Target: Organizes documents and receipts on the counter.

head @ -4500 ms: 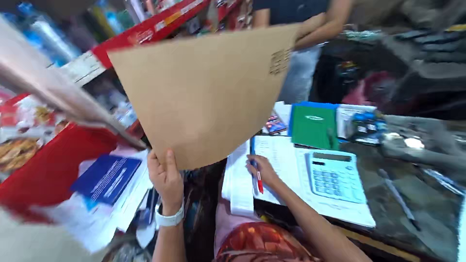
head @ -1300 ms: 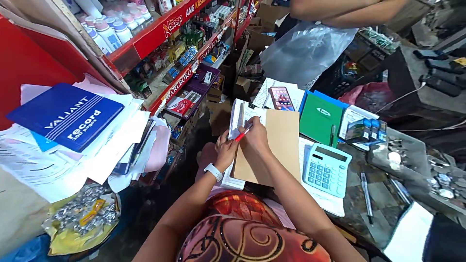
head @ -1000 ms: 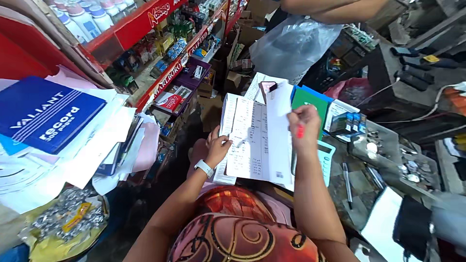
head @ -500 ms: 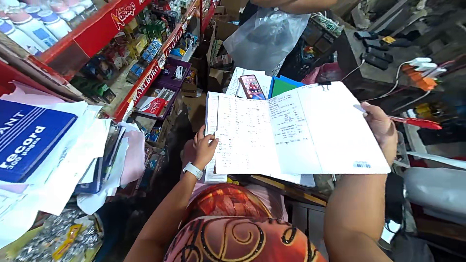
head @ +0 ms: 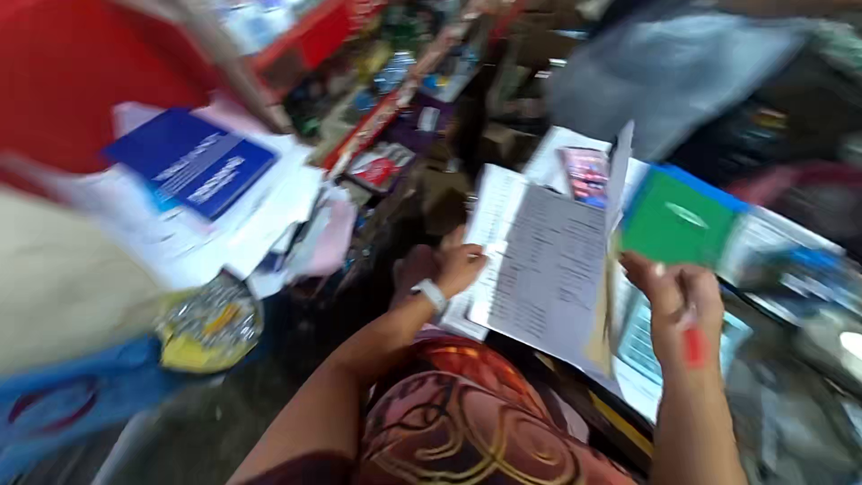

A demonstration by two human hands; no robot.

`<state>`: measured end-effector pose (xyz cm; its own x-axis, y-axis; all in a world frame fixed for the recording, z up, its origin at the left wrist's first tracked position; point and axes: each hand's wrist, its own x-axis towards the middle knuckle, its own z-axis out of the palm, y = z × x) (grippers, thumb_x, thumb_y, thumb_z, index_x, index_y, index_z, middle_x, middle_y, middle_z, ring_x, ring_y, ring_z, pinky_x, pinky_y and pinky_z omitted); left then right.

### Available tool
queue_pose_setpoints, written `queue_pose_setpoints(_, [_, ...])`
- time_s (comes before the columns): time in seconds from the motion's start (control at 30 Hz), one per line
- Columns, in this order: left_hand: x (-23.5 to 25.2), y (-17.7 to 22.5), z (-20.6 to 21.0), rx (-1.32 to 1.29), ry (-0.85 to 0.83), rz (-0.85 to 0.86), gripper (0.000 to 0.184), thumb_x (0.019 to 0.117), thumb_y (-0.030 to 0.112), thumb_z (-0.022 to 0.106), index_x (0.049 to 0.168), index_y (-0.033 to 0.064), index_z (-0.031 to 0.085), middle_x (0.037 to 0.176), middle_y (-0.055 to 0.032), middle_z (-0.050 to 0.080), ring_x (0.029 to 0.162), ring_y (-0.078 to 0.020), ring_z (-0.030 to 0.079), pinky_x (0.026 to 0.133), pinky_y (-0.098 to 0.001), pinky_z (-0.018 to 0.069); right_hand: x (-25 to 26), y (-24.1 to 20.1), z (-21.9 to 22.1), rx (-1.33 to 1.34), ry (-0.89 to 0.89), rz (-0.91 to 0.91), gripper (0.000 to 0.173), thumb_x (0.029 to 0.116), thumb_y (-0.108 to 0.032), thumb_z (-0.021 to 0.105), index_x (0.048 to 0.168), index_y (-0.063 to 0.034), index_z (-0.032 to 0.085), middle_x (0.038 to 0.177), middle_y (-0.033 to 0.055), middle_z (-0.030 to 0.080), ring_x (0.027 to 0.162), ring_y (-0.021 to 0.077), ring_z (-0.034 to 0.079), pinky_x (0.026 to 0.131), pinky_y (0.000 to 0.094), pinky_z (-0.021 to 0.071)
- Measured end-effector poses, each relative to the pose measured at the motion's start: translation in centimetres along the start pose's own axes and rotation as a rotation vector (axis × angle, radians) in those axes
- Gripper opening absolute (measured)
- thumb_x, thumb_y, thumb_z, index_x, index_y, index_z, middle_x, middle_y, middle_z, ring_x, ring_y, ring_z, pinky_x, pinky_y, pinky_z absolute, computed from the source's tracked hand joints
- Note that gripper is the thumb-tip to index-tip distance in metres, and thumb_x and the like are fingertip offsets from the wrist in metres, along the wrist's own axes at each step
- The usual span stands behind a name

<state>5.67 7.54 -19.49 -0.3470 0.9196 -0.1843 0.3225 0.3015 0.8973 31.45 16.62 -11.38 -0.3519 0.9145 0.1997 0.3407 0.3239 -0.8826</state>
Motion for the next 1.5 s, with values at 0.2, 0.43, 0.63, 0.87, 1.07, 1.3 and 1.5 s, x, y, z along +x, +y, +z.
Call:
queue_pose_setpoints(0.2, [-0.2, 0.5, -0.7, -0.164, 0.041, 0.043, 0.031, 0.1033, 0.016, 0.05, 0.109, 0.0054, 0.079, 0.165, -0.0143, 0.034, 0.155, -0.0364, 0.021, 0.121, -0.064, 0.0152, -4.9, 1.9, 9.2, -0.434, -0.447, -0.294, 0.102, 0.0623, -0.06, 0.084, 0.127, 0.0139, 0.056, 0.15, 0.0363, 0.045, 0.139, 0.0642, 0.034, 0.109, 0.0809, 0.0206])
queue_pose_setpoints(0.43, [0.5, 0.5, -0.5, -0.105, 0.006, 0.07, 0.029, 0.093, 0.009, 0.069, 0.121, 0.0115, 0.075, 0.166, -0.0155, 0.029, 0.154, -0.0392, 0.02, 0.118, -0.0684, 0.016, -1.8, 0.1, 9.7, -0.442, -0.443, -0.35, 0.088, 0.0773, -0.054, 0.078, 0.125, 0.0163, 0.057, 0.14, 0.0364, 0.054, 0.133, 0.0618, 0.044, 0.11, 0.0757, 0.0285])
queue_pose_setpoints(0.63, [-3.4, -1.5, -5.6, -0.231, 0.402, 0.03, 0.042, 0.0913, 0.003, 0.066, 0.13, -0.0095, 0.059, 0.149, -0.0311, 0.047, 0.139, -0.04, 0.047, 0.116, -0.0496, 0.0409, 1.6, -2.2, 12.3, -0.268, -0.386, -0.464, 0.06, 0.0985, -0.036, 0.059, 0.126, 0.0167, 0.054, 0.137, 0.0374, 0.056, 0.129, 0.0511, 0.054, 0.108, 0.0593, 0.0432])
queue_pose_setpoints(0.87, [-14.5, -5.1, -21.7, 0.099, 0.975, -0.21, 0.039, 0.103, 0.01, 0.051, 0.138, -0.0093, 0.049, 0.116, -0.0315, 0.065, 0.104, -0.042, 0.067, 0.091, -0.0558, 0.0546, 1.9, -5.5, 14.4, -0.215, -0.387, -0.634, 0.042, 0.1065, -0.025, 0.048, 0.124, 0.0099, 0.064, 0.117, 0.0304, 0.069, 0.108, 0.0421, 0.068, 0.096, 0.0534, 0.053])
queue_pose_setpoints(1.07, [-16.5, -2.0, -32.4, 0.549, 0.704, -0.235, 0.069, 0.1011, 0.002, 0.047, 0.164, 0.0103, 0.02, 0.116, -0.0299, 0.068, 0.104, -0.0491, 0.068, 0.091, -0.0673, 0.0514, 1.5, -5.8, 14.4, -0.22, -0.402, -0.629, 0.043, 0.1059, -0.026, 0.05, 0.123, 0.0101, 0.064, 0.118, 0.031, 0.068, 0.11, 0.042, 0.068, 0.096, 0.051, 0.0532])
queue_pose_setpoints(1.3, [-17.1, -4.6, -32.7, 0.732, 0.558, -0.008, 0.1, 0.0737, 0.016, 0.089, 0.156, 0.0026, 0.034, 0.149, -0.0258, 0.049, 0.135, -0.0436, 0.051, 0.112, -0.0662, 0.0371, 0.4, -3.4, 13.6, -0.189, -0.378, -0.541, 0.04, 0.1057, -0.026, 0.051, 0.122, 0.0083, 0.065, 0.114, 0.0296, 0.069, 0.099, 0.0378, 0.069, 0.088, 0.0493, 0.0547])
queue_pose_setpoints(1.5, [-16.0, -7.0, -33.3, 1.032, 0.693, 0.093, 0.023, 0.0933, 0.004, 0.066, 0.114, -0.0067, 0.069, 0.142, -0.0281, 0.056, 0.132, -0.0476, 0.053, 0.112, -0.0662, 0.0349, 0.2, -3.1, 13.2, -0.184, -0.362, -0.568, 0.042, 0.1058, -0.027, 0.05, 0.121, 0.0086, 0.066, 0.113, 0.0297, 0.07, 0.098, 0.0382, 0.07, 0.086, 0.0487, 0.0555])
